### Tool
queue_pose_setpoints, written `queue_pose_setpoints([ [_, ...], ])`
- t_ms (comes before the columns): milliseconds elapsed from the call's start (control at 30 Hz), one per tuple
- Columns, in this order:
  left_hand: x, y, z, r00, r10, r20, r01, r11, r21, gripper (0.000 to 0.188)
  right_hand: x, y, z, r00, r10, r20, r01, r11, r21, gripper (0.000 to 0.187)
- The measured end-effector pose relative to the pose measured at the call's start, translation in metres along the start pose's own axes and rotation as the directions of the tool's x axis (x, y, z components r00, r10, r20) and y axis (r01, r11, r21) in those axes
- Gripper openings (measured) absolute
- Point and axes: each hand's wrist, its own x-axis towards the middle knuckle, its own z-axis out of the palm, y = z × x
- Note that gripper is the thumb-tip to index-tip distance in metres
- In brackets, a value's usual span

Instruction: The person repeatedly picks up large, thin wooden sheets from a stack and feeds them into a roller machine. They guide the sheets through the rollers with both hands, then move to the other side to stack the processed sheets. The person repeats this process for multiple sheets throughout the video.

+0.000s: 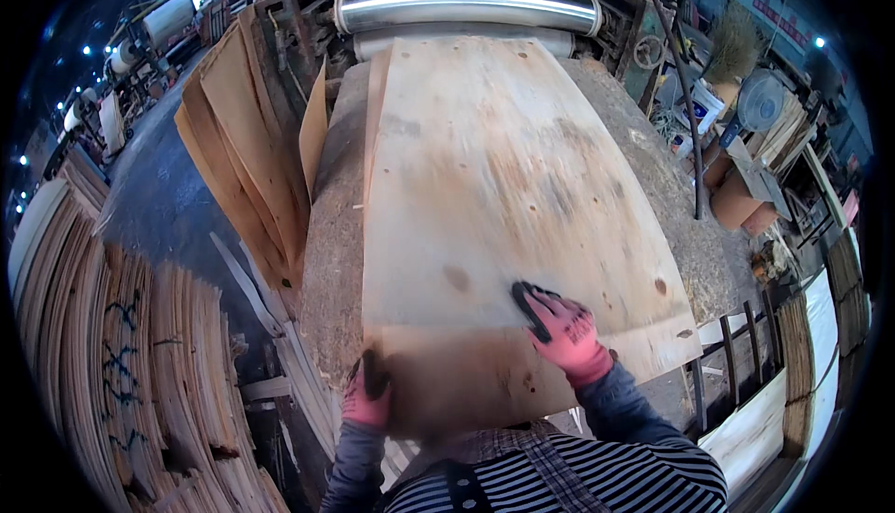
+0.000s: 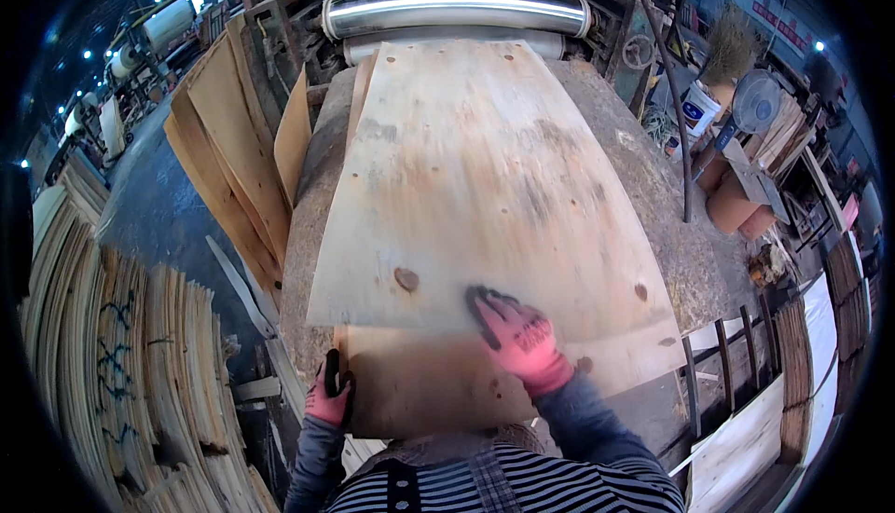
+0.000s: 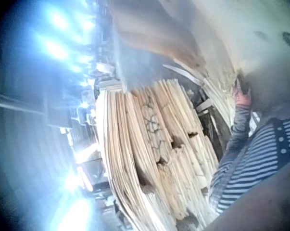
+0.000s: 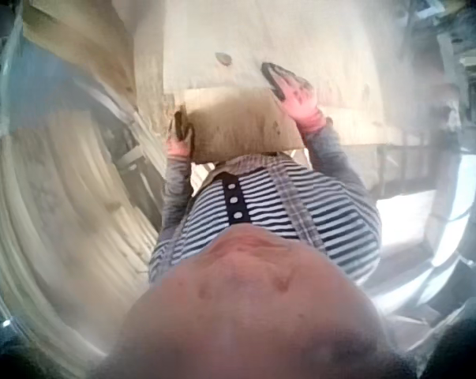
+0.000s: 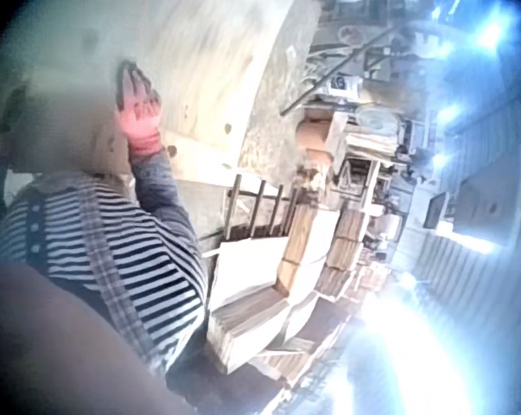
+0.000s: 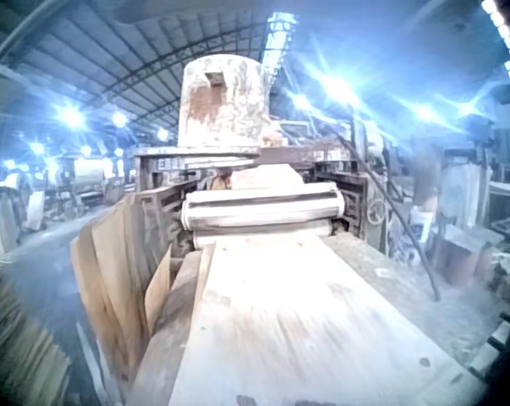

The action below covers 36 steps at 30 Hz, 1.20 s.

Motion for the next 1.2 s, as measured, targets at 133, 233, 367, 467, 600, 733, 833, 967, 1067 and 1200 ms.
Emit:
queue_pose_setpoints([
  [133,-0.002,0.048,-0.020,0.989,-0.146,-0.013,0.143,0.980,-0.142,0.048,0.048,0.047,0.052,0.998,0.059,-0.019,-0.059,0.998,-0.005,0.044],
  [233,-0.004,0.037,-0.015,0.976,-0.215,-0.020,0.167,0.811,-0.561,0.044,0.091,0.072,0.080,0.998,0.069,-0.005,-0.068,0.996,0.064,0.046],
  [367,0.002,-0.001,-0.003,0.975,-0.217,-0.042,0.159,0.823,-0.545,0.049,0.136,0.111,0.130,0.985,0.168,-0.031,-0.170,0.980,-0.100,0.048],
  [467,-0.002,0.000,-0.003,0.996,-0.072,0.043,0.081,0.961,-0.266,0.052,0.121,0.080,0.128,0.986,0.159,-0.057,-0.163,0.983,-0.083,0.052],
  [600,-0.010,0.017,-0.004,0.999,0.036,-0.010,-0.036,0.999,0.019,0.060,0.044,0.012,0.088,0.976,-0.091,0.196,0.052,0.979,0.195,0.076],
  [733,-0.008,0.037,-0.013,0.992,0.121,0.035,-0.106,0.953,-0.283,0.063,-0.077,-0.010,0.070,0.877,-0.172,0.448,0.074,0.971,0.228,0.088],
  [833,0.002,0.027,-0.003,0.990,0.144,-0.006,-0.118,0.785,-0.608,0.063,-0.126,-0.028,0.056,0.838,-0.096,0.538,-0.017,0.979,0.201,0.093],
  [967,0.012,0.001,0.004,0.915,0.260,0.309,-0.017,0.790,-0.613,0.038,-0.148,-0.034,0.051,0.894,0.021,0.447,-0.109,0.979,0.170,0.094],
  [1067,-0.008,0.043,0.003,0.920,0.313,0.236,0.024,0.556,-0.831,0.036,-0.147,-0.030,0.046,0.977,-0.039,0.209,-0.007,0.977,0.214,0.095],
  [1200,-0.009,0.044,0.031,0.824,0.210,0.526,0.566,-0.259,-0.783,0.040,-0.152,-0.022,0.030,0.975,0.139,0.173,-0.200,0.886,0.417,0.087],
])
